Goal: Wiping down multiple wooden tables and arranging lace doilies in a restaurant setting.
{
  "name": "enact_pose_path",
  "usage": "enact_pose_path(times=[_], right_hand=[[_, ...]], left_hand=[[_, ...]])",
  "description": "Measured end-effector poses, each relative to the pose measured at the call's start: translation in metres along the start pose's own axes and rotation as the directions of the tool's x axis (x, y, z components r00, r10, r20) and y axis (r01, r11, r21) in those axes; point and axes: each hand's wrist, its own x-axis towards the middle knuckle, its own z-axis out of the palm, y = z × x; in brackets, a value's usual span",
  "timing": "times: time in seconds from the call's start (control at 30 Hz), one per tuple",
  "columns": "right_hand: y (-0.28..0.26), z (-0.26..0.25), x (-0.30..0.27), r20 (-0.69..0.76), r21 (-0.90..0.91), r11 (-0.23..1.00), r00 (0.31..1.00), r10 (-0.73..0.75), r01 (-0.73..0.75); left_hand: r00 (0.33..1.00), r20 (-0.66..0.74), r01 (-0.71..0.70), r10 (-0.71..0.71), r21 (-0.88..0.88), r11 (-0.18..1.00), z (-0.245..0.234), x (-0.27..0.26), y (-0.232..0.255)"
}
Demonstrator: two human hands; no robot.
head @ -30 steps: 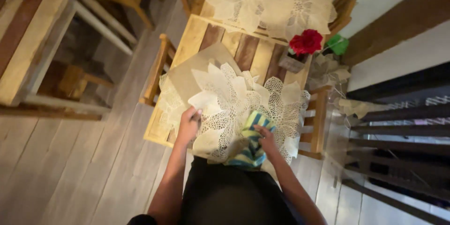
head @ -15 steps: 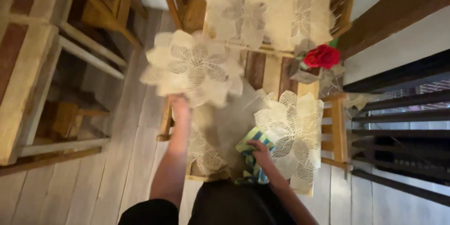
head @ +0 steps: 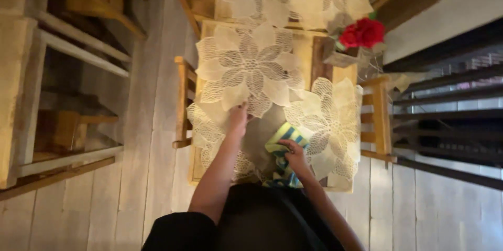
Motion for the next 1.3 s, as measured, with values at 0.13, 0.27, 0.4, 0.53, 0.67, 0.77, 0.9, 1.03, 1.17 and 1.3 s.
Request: enact_pose_path(times=[0.13,0.27,0.4,0.53,0.67,0.77,0.9,1.03,1.17,1.3], right_hand=[[-0.033,-0.032,-0.015,0.065,-0.133,0.966,0.975,-0.214,0.221],[-0.174,-0.077,-0.054,-0.056,-0.368,0.929,0.998,0.034,-0.052],[-0.206,-0.153,-0.077,0.008,0.067,0.936,0.938,-0.348,0.347],[-0.186,-0.200,-0.059,-0.011,-0.527,0.765,0.897,-0.443,0.371],[-0.063,-0.217,-0.024,0.056,-0.810,0.546,0.954,-0.295,0.216],[-0.060,-0.196,-0.039,0.147,-0.811,0.452,0.876,-0.459,0.372],[-0.033,-0.189,-0.046,0.272,-0.910,0.290,0.954,-0.123,0.296],[-0.019,-0.224,-0.032,0.381,-0.841,0.223,0.832,-0.403,0.493],[-0.016,-0.254,-0.035,0.419,-0.805,0.249,0.813,-0.405,0.539],[-0.010,-0.265,-0.048,0.333,-0.829,0.311,0.858,-0.392,0.464]], left_hand=[[0.997,0.044,0.058,-0.059,0.024,0.998,-0.001,-0.042,0.016],[0.989,0.139,0.041,-0.057,0.118,0.992,0.008,-0.116,0.006],[0.898,0.292,-0.343,0.329,-0.002,0.939,0.012,-0.118,-0.126],[0.883,0.296,-0.444,0.364,0.278,0.852,0.072,-0.163,-0.187],[0.877,0.320,-0.478,0.359,0.659,0.581,0.134,-0.197,-0.201],[0.855,0.290,-0.452,0.431,0.824,0.341,0.155,-0.244,-0.172],[0.813,0.283,-0.448,0.509,0.863,0.235,0.157,-0.268,-0.168],[0.807,0.299,-0.403,0.510,0.910,0.103,0.157,-0.254,-0.187],[0.751,0.358,-0.360,0.555,0.926,-0.111,0.149,-0.245,-0.208],[0.758,0.420,-0.400,0.499,0.904,-0.153,0.155,-0.266,-0.154]])
